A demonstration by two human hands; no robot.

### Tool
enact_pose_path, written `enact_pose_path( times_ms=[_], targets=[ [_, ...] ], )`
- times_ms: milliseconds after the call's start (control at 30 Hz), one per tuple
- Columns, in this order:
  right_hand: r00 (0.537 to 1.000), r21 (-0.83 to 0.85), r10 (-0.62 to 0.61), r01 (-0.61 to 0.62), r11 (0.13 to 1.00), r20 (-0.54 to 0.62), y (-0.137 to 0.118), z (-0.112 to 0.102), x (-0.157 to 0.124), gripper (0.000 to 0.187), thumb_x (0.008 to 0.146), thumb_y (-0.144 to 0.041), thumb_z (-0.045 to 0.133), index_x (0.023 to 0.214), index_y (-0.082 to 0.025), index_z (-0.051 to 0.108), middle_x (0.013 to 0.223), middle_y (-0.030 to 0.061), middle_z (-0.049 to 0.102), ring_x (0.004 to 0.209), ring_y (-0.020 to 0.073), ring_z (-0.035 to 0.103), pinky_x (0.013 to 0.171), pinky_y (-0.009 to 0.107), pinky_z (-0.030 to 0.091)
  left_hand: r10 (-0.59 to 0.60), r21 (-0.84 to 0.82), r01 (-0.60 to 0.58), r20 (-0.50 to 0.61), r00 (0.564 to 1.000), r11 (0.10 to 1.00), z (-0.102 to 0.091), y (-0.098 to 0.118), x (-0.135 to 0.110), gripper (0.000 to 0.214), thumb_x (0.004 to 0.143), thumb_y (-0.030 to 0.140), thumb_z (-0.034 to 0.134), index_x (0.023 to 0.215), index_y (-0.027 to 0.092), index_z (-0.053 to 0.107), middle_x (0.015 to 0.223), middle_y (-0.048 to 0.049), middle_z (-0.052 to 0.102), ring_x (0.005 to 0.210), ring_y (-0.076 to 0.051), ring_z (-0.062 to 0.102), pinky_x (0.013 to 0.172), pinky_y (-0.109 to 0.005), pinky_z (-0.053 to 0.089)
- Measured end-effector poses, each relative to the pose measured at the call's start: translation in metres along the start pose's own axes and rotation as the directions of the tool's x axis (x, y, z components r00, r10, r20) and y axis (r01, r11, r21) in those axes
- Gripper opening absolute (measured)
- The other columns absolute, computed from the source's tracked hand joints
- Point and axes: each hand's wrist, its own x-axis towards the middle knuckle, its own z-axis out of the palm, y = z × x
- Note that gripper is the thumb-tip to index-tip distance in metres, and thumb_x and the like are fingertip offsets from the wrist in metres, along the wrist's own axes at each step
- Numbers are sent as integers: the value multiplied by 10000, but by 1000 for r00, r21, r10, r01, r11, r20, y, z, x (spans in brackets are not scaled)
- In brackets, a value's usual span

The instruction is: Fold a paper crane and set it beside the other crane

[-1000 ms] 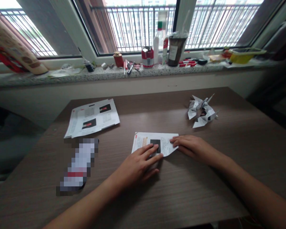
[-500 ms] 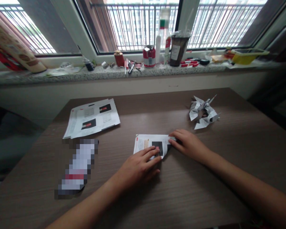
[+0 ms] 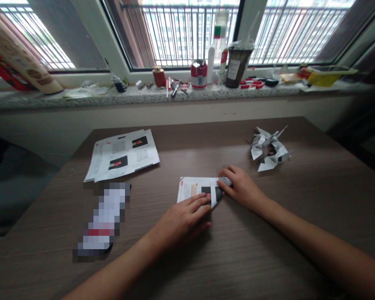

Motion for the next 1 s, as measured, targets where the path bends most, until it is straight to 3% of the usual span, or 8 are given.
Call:
enact_pose_path(
  times_ms=[200,800,1000],
  targets=[
    [1000,4,4,-4,1000,-24,1,5,0,96,990,-315,632,1014,-222,641,1004,86,619,946,268,606,869,397,493,-4,44,4,0,1000,999,2,0,-1,468,1029,283,600,1475,176,509,1494,-154,575,1420,-322,520,1117,-507,537],
    [998,-29,-51,50,998,-35,1,5,1,125,1008,-339,627,1038,-225,667,1039,98,662,981,286,605,867,434,502,-3,79,1,23,1000,997,3,-1,0,484,1018,329,627,1471,187,533,1512,-141,562,1415,-320,504,1137,-509,500],
    [987,-72,-158,157,985,-21,-3,-11,-14,291,1028,-343,594,1293,-234,642,1358,143,636,1288,334,562,1071,529,473,-3,107,2,7,1000,994,1,2,1,496,1010,333,647,1467,180,529,1474,-131,592,1374,-313,537,1130,-488,505]
  ],
)
